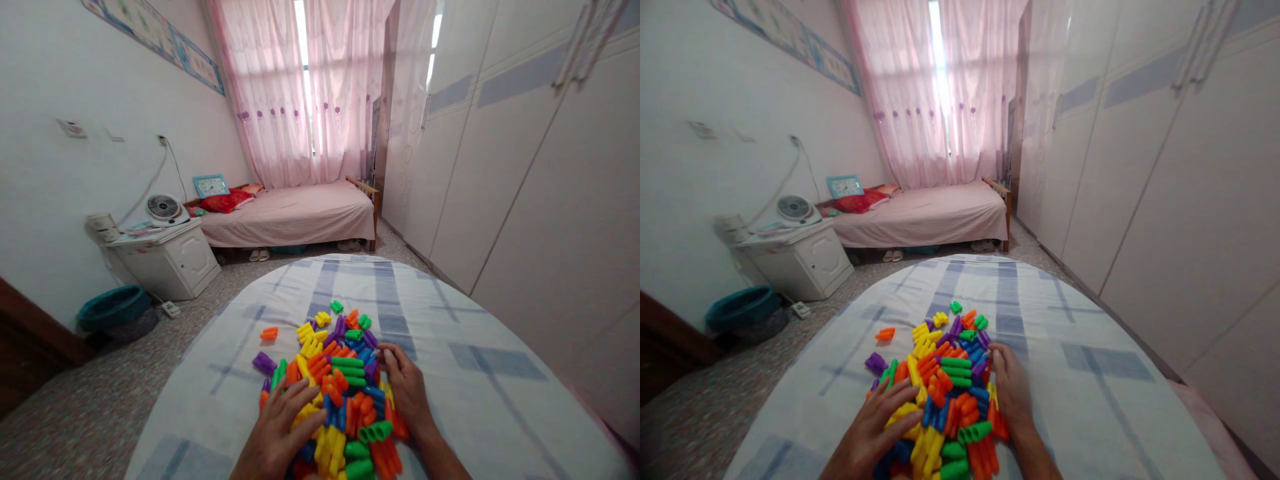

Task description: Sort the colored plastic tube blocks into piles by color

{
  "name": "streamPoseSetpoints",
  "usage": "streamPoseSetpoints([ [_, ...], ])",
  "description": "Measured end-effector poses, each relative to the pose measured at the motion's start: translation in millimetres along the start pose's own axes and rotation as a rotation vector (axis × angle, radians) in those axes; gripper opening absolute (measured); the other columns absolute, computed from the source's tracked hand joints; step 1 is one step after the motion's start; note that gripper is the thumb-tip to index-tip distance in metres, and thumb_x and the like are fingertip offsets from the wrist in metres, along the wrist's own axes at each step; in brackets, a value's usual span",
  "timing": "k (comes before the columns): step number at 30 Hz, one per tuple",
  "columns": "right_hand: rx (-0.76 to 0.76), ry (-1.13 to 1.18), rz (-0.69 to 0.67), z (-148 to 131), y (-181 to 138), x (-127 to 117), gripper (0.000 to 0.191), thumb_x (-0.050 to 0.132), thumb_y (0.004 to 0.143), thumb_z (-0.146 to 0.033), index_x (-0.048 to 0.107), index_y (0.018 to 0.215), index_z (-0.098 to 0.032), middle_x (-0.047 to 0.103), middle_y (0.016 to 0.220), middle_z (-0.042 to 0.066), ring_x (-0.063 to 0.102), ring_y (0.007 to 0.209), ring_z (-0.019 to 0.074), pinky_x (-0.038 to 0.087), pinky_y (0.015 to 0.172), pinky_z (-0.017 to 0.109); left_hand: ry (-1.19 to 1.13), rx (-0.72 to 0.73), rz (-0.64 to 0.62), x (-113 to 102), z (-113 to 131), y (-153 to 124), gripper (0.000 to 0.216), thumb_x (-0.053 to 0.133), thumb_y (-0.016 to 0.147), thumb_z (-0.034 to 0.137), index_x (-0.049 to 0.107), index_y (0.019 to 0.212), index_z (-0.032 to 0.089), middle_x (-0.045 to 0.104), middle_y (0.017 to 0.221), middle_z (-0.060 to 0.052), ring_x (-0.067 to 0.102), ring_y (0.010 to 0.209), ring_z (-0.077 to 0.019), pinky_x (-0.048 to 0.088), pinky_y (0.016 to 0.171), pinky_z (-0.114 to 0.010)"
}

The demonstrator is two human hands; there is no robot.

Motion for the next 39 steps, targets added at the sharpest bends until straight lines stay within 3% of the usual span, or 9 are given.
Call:
streamPoseSetpoints([
  [3,-0.007,-0.014,0.013,-3,0,1,0.037,0.047,0.08,-0.048,0.065,0.092,-0.019,0.07,0.089,0.006,0.064,0.083,0.0216,0.048,0.076,0.032,0.253,0.071,0.077,16,-6,-52,0.049,0.054,0.084,0.038,0.044,0.132,0.037,0.052,0.134,-0.004,0.041,0.129,-0.0245,0.028,0.109,-0.044],
  [6,-0.015,-0.042,0.018,-4,1,1,0.036,0.045,0.08,-0.048,0.065,0.091,-0.02,0.07,0.088,0.006,0.064,0.083,0.0216,0.048,0.077,0.032,0.293,-0.054,0.022,26,-3,-73,0.057,0.057,0.082,0.04,0.039,0.136,0.037,0.045,0.141,-0.008,0.039,0.13,-0.0284,0.032,0.106,-0.047],
  [10,-0.018,-0.058,0.012,-5,1,1,0.037,0.045,0.079,-0.048,0.065,0.091,-0.02,0.07,0.088,0.006,0.064,0.083,0.0216,0.047,0.078,0.033,0.165,-0.187,-0.05,30,10,-53,0.089,0.062,0.067,0.063,0.03,0.142,0.027,0.027,0.149,-0.016,0.032,0.133,-0.038,0.03,0.104,-0.055],
  [12,-0.016,-0.045,0.014,-5,1,0,0.037,0.045,0.078,-0.048,0.066,0.091,-0.02,0.07,0.089,0.006,0.063,0.083,0.0216,0.047,0.078,0.032,0.127,-0.196,-0.052,31,15,-35,0.091,0.062,0.066,0.064,0.03,0.143,0.026,0.025,0.15,-0.016,0.03,0.133,-0.0396,0.028,0.105,-0.057],
  [24,0.052,0.111,0.044,4,4,-3,0.038,0.046,0.08,-0.048,0.064,0.096,-0.019,0.07,0.086,0.006,0.065,0.079,0.0208,0.05,0.069,0.03,0.066,-0.357,-0.112,54,-6,23,0.076,0.062,0.074,0.048,0.033,0.141,0.029,0.022,0.151,-0.013,0.025,0.136,-0.0382,0.024,0.105,-0.061],
  [28,0.063,0.145,0.075,1,4,-4,0.037,0.048,0.078,-0.048,0.064,0.094,-0.018,0.07,0.083,0.007,0.065,0.077,0.0211,0.051,0.068,0.031,0.032,-0.364,-0.132,38,-2,24,0.075,0.064,0.072,0.035,0.034,0.14,0.029,0.023,0.151,-0.011,0.023,0.136,-0.0383,0.024,0.106,-0.062],
  [31,0.07,0.143,0.078,-1,3,-4,0.037,0.047,0.079,-0.048,0.063,0.094,-0.018,0.069,0.083,0.006,0.064,0.075,0.0201,0.051,0.067,0.03,0.057,-0.376,-0.064,19,12,17,0.071,0.056,0.073,0.018,0.036,0.139,0.03,0.024,0.151,-0.008,0.018,0.139,-0.0364,0.023,0.106,-0.062],
  [34,0.081,0.13,0.065,-3,3,-4,0.037,0.047,0.079,-0.048,0.063,0.095,-0.019,0.069,0.083,0.004,0.063,0.072,0.0186,0.05,0.066,0.03,0.077,-0.257,0.04,20,36,6,0.064,0.053,0.076,0.017,0.039,0.137,0.029,0.03,0.149,-0.008,0.018,0.139,-0.0349,0.026,0.106,-0.06],
  [39,0.071,0.123,0.076,-5,3,-4,0.04,0.048,0.077,-0.05,0.064,0.095,-0.018,0.069,0.083,0.006,0.062,0.07,0.0188,0.05,0.065,0.03,0.116,0.253,0.147,81,81,-1,0.042,0.063,0.079,0.028,0.053,0.119,0.038,0.057,0.129,0.0,0.042,0.129,-0.0261,0.018,0.112,-0.053],
])
Point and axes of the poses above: each hand's wrist, its own y-axis towards the middle knuckle, its own x-axis out of the palm, z = x × y, the point moved 1 cm from there along y, towards the middle knuckle
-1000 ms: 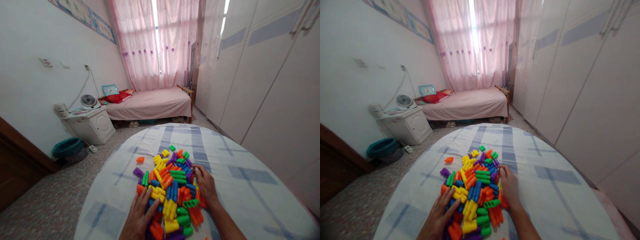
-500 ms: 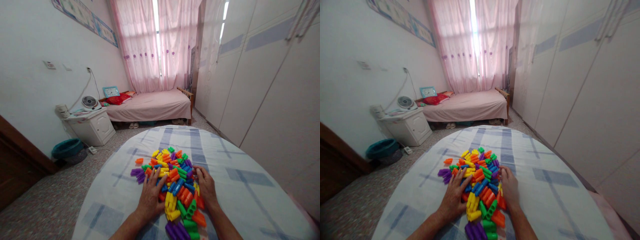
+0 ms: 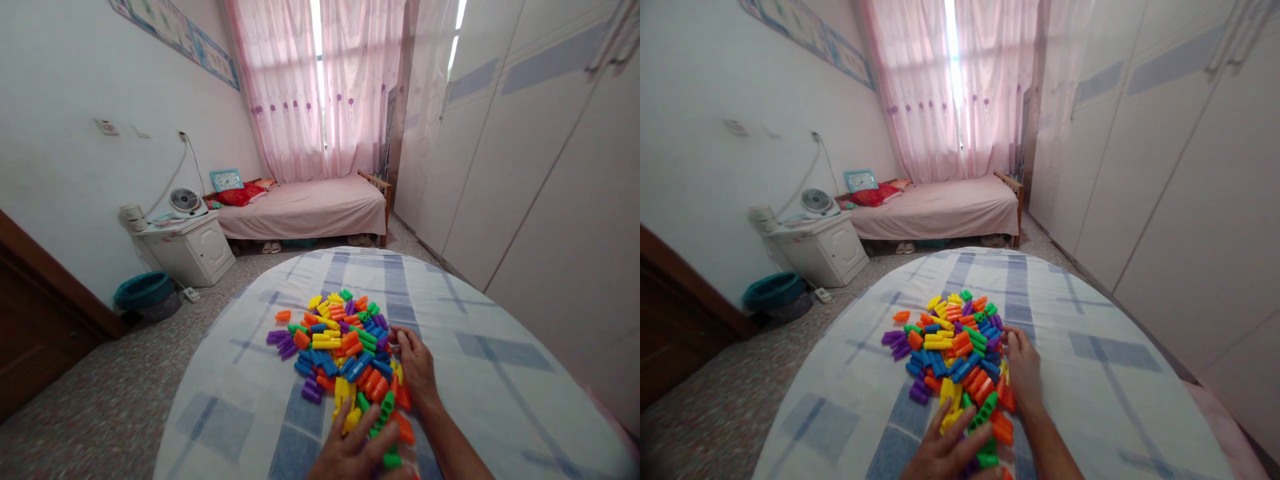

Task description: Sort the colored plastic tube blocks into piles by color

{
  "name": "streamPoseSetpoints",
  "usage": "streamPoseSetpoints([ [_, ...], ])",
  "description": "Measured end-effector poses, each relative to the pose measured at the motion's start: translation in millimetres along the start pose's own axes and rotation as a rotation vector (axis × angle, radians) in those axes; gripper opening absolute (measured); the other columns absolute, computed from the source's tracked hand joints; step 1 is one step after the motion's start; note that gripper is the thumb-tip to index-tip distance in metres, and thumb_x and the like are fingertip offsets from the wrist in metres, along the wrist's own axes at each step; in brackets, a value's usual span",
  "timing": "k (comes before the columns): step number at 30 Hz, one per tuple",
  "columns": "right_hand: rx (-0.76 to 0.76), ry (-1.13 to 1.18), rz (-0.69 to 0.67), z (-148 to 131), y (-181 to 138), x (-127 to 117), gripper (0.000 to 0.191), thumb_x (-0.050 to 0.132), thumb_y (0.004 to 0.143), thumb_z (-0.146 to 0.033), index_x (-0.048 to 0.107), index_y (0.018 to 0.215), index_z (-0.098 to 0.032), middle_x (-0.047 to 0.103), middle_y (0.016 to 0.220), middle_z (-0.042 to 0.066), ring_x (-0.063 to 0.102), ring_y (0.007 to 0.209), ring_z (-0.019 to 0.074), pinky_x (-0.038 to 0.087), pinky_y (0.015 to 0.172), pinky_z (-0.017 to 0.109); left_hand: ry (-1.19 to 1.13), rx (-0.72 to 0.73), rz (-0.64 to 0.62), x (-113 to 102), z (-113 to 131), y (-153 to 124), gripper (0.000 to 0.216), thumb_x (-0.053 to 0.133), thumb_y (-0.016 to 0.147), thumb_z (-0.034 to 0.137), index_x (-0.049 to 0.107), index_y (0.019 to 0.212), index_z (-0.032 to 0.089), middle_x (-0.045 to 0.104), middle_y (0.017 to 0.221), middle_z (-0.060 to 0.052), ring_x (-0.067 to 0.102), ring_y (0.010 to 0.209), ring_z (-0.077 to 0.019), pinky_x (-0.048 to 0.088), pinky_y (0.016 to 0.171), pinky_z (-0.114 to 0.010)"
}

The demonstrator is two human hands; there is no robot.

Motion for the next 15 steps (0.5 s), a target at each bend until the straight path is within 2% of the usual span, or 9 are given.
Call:
streamPoseSetpoints([
  [1,0.0,-0.001,0.004,-1,0,-1,0.04,0.048,0.077,-0.05,0.064,0.095,-0.018,0.069,0.083,0.006,0.062,0.07,0.0188,0.05,0.065,0.03,-0.02,0.046,0.033,10,5,3,0.035,0.064,0.079,0.03,0.057,0.112,0.039,0.061,0.124,0.002,0.046,0.125,-0.0241,0.019,0.113,-0.051],
  [3,0.004,-0.004,0.025,-2,1,-3,0.04,0.047,0.078,-0.049,0.064,0.095,-0.017,0.069,0.084,0.006,0.062,0.072,0.0189,0.049,0.066,0.03,-0.05,0.112,-0.008,22,9,13,0.029,0.062,0.08,0.034,0.059,0.108,0.038,0.06,0.125,0.004,0.046,0.125,-0.0225,0.02,0.114,-0.047],
  [5,0.006,-0.012,0.062,-3,1,-6,0.04,0.046,0.078,-0.049,0.064,0.095,-0.017,0.068,0.084,0.006,0.062,0.074,0.0192,0.048,0.065,0.03,-0.06,0.118,-0.028,19,4,27,0.025,0.058,0.083,0.036,0.059,0.108,0.035,0.057,0.129,0.002,0.042,0.128,-0.0235,0.017,0.114,-0.048],
  [10,0.009,0.014,0.112,0,4,-10,0.041,0.045,0.079,-0.049,0.063,0.097,-0.017,0.068,0.085,0.006,0.061,0.073,0.0183,0.047,0.064,0.029,-0.044,-0.05,-0.115,-3,-17,56,0.022,0.051,0.087,0.03,0.061,0.106,0.025,0.054,0.131,-0.004,0.036,0.132,-0.0246,0.008,0.115,-0.051],
  [15,0.039,0.087,0.108,5,9,-14,0.039,0.051,0.075,-0.05,0.064,0.096,-0.019,0.068,0.081,0.003,0.06,0.069,0.0171,0.046,0.06,0.027,0.005,-0.127,-0.101,8,-29,62,0.021,0.051,0.088,0.035,0.061,0.104,0.027,0.052,0.133,-0.002,0.036,0.132,-0.0245,0.011,0.114,-0.052],
])
Point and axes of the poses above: each hand's wrist, its own y-axis towards the middle knuckle, its own x-axis out of the palm, z = x × y, the point moved 1 cm from there along y, towards the middle knuckle
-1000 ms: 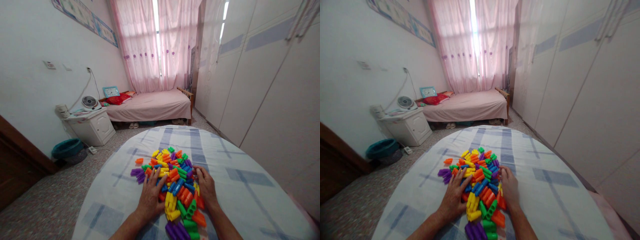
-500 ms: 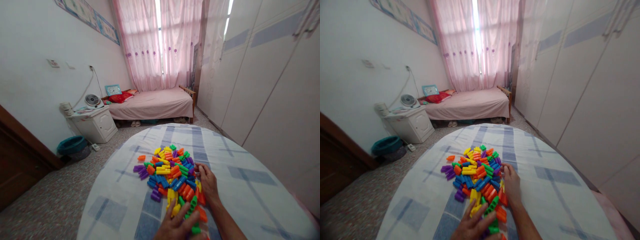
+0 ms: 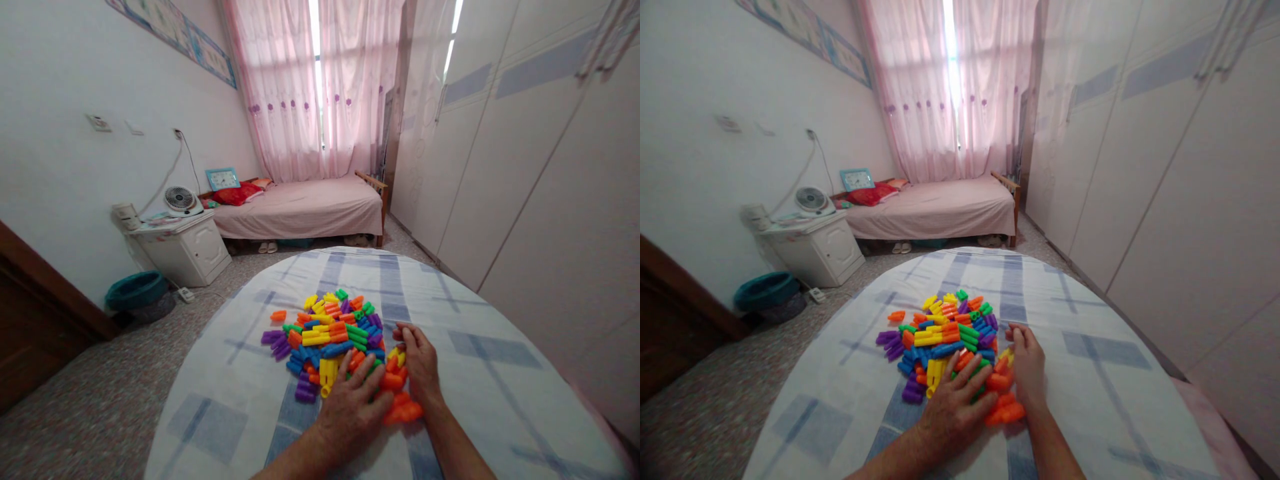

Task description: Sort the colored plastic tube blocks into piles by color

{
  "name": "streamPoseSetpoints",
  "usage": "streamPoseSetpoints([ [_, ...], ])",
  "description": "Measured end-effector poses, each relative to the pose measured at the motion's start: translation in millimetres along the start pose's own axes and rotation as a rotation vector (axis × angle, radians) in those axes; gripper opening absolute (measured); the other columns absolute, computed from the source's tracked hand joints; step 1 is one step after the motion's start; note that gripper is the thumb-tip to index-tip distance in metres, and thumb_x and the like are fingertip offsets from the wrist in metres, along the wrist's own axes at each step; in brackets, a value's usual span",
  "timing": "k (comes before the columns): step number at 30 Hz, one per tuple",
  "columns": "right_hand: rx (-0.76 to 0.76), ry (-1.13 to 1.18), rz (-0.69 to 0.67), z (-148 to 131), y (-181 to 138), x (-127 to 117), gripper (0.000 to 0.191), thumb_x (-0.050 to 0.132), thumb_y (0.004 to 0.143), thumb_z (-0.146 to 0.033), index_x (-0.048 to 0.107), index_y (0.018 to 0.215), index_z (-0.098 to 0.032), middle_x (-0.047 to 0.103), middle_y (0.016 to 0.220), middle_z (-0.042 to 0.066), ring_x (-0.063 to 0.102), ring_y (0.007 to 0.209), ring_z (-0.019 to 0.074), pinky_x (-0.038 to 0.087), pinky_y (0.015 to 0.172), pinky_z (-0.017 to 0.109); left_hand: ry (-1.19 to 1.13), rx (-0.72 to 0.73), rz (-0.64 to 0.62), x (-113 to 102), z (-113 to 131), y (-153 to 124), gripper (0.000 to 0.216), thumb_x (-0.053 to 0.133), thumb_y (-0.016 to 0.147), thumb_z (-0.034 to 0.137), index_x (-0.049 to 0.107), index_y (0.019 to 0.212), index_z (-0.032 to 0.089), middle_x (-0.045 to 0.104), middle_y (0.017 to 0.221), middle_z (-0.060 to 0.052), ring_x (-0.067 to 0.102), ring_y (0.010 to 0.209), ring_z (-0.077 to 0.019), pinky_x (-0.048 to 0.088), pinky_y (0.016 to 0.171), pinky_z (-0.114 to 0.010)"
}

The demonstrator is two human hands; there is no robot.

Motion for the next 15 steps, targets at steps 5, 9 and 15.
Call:
streamPoseSetpoints([
  [5,0.035,0.209,0.046,2,10,-8,0.038,0.059,0.072,-0.05,0.064,0.093,-0.019,0.067,0.08,0.002,0.062,0.076,0.0168,0.048,0.068,0.028,0.072,-0.096,0.024,17,-10,7,0.022,0.053,0.087,0.035,0.061,0.106,0.029,0.056,0.129,-0.002,0.037,0.131,-0.0245,0.014,0.113,-0.053],
  [9,0.033,0.341,0.045,5,12,-9,0.04,0.061,0.072,-0.052,0.063,0.094,-0.019,0.068,0.085,0.002,0.062,0.082,0.0171,0.047,0.078,0.031,0.068,-0.199,0.029,25,-13,15,0.02,0.051,0.087,0.032,0.062,0.103,0.028,0.057,0.127,-0.003,0.037,0.131,-0.0258,0.013,0.112,-0.053],
  [15,-0.011,0.249,0.084,8,12,-7,0.043,0.056,0.075,-0.054,0.061,0.1,-0.019,0.066,0.093,0.004,0.06,0.09,0.0192,0.046,0.081,0.033,-0.148,-0.199,-0.097,-17,-15,11,0.049,0.059,0.078,0.038,0.051,0.125,0.03,0.039,0.144,-0.004,0.024,0.137,-0.03,0.019,0.111,-0.054],
])
Point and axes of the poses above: each hand's wrist, its own y-axis towards the middle knuckle, its own x-axis out of the palm, z = x × y, the point moved 1 cm from there along y, towards the middle knuckle
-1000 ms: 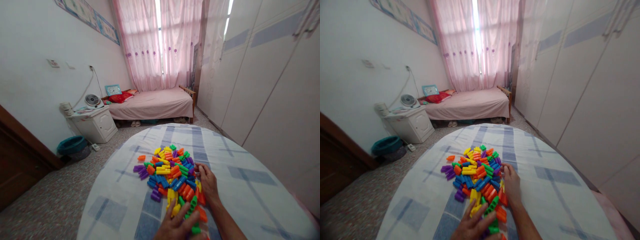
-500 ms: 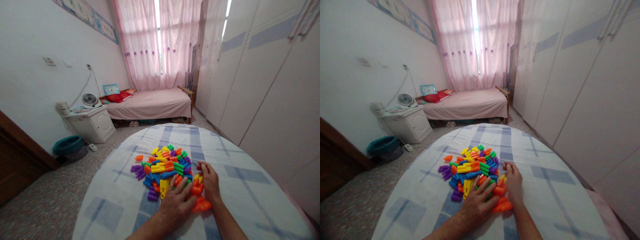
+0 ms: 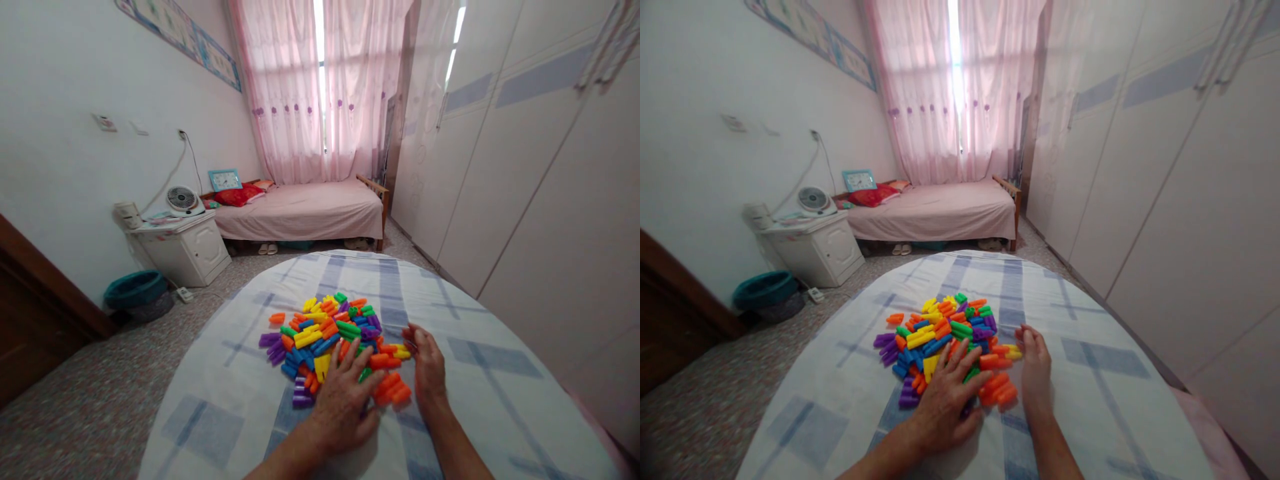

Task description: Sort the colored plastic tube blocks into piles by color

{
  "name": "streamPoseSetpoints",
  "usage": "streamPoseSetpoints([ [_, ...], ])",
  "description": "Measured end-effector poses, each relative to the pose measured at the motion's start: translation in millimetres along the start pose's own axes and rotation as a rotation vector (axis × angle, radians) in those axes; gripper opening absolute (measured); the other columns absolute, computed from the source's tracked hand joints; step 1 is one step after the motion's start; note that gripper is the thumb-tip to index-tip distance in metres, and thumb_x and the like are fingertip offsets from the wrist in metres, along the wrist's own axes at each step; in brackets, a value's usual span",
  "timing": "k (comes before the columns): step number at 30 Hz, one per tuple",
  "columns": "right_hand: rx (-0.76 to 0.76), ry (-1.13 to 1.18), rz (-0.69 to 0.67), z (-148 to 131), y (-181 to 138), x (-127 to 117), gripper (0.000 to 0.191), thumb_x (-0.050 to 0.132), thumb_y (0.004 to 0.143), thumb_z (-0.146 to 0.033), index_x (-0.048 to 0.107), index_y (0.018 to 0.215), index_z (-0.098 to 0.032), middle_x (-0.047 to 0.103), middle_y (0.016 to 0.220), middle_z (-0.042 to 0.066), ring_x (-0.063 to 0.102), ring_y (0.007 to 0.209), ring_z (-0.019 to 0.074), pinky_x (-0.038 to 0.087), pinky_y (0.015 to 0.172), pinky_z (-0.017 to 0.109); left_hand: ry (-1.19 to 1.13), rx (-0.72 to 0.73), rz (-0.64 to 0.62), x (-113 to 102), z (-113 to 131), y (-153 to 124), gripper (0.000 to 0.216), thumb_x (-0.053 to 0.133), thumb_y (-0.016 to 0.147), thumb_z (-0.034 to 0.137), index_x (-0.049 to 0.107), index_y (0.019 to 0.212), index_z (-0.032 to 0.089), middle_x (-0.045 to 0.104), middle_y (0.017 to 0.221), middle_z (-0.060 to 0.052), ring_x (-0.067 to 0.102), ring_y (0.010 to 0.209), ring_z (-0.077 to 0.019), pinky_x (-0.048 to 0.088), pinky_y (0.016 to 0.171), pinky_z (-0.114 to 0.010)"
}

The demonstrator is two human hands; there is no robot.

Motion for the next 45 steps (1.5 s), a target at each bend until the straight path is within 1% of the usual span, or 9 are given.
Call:
streamPoseSetpoints([
  [2,-0.015,-0.046,0.002,0,-1,1,0.043,0.053,0.077,-0.054,0.06,0.102,-0.02,0.065,0.096,0.005,0.06,0.093,0.0199,0.045,0.081,0.033,-0.02,-0.006,0.028,-17,-13,-10,0.048,0.055,0.08,0.031,0.05,0.127,0.029,0.037,0.145,-0.004,0.024,0.138,-0.0286,0.02,0.111,-0.053],
  [4,-0.029,-0.1,-0.004,0,-2,2,0.043,0.051,0.079,-0.054,0.059,0.104,-0.02,0.065,0.097,0.005,0.059,0.094,0.0205,0.044,0.081,0.033,0.011,-0.108,0.144,-28,-40,-20,0.042,0.049,0.084,0.027,0.051,0.126,0.027,0.038,0.145,-0.005,0.025,0.137,-0.0278,0.022,0.111,-0.053],
  [9,-0.054,-0.216,-0.019,0,-5,5,0.043,0.048,0.079,-0.054,0.059,0.103,-0.02,0.065,0.098,0.006,0.059,0.094,0.0209,0.044,0.079,0.032,0.082,-0.648,0.369,-27,-143,-48,0.04,0.043,0.088,0.036,0.055,0.121,0.017,0.041,0.141,-0.013,0.03,0.135,-0.0299,0.027,0.109,-0.052],
  [11,-0.046,-0.24,-0.033,-1,-5,5,0.044,0.047,0.079,-0.055,0.059,0.103,-0.02,0.065,0.098,0.006,0.059,0.093,0.021,0.045,0.078,0.032,-0.004,-0.716,0.348,-22,-175,-55,0.038,0.041,0.088,0.038,0.059,0.114,0.017,0.05,0.134,-0.012,0.034,0.132,-0.0289,0.025,0.11,-0.052],
  [13,-0.035,-0.263,-0.048,-2,-5,5,0.045,0.046,0.079,-0.056,0.059,0.104,-0.02,0.064,0.099,0.007,0.059,0.093,0.021,0.045,0.076,0.031,-0.146,-0.731,0.296,-16,-192,-56,0.04,0.036,0.089,0.039,0.06,0.112,0.017,0.055,0.13,-0.011,0.04,0.129,-0.0264,0.025,0.111,-0.049],
  [15,-0.027,-0.281,-0.063,-3,-5,5,0.047,0.045,0.08,-0.057,0.058,0.105,-0.021,0.064,0.099,0.007,0.059,0.093,0.021,0.045,0.076,0.031,-0.266,-0.743,0.262,-10,-195,-50,0.046,0.029,0.09,0.04,0.058,0.115,0.015,0.056,0.128,-0.011,0.046,0.125,-0.0234,0.03,0.109,-0.044],
  [19,-0.016,-0.304,-0.077,-5,-7,5,0.046,0.044,0.079,-0.057,0.058,0.106,-0.022,0.064,0.1,0.006,0.059,0.092,0.0207,0.045,0.076,0.031,-0.433,-0.723,0.246,-4,-179,-32,0.049,0.027,0.09,0.042,0.06,0.113,0.013,0.059,0.124,-0.012,0.051,0.12,-0.0203,0.033,0.108,-0.037],
  [33,-0.014,-0.294,-0.015,-11,-8,2,0.046,0.048,0.078,-0.055,0.058,0.106,-0.02,0.064,0.103,0.006,0.059,0.097,0.0209,0.045,0.082,0.032,-0.59,-0.742,0.441,-16,-160,-28,0.041,0.032,0.088,0.04,0.062,0.103,0.017,0.066,0.109,-0.008,0.059,0.104,-0.0184,0.042,0.098,-0.033],
  [45,-0.097,-0.704,-0.126,-13,-21,-5,0.055,0.038,0.08,-0.063,0.054,0.114,-0.023,0.058,0.121,0.007,0.05,0.112,0.0265,0.036,0.094,0.038,-0.652,-0.744,0.489,-11,-159,-28,0.044,0.027,0.091,0.044,0.062,0.1,0.018,0.066,0.105,-0.006,0.06,0.098,-0.017,0.043,0.092,-0.028],
])
Point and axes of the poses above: each hand's wrist, its own y-axis towards the middle knuckle, its own x-axis out of the palm, z = x × y, the point moved 1 cm from there along y, towards the middle knuckle
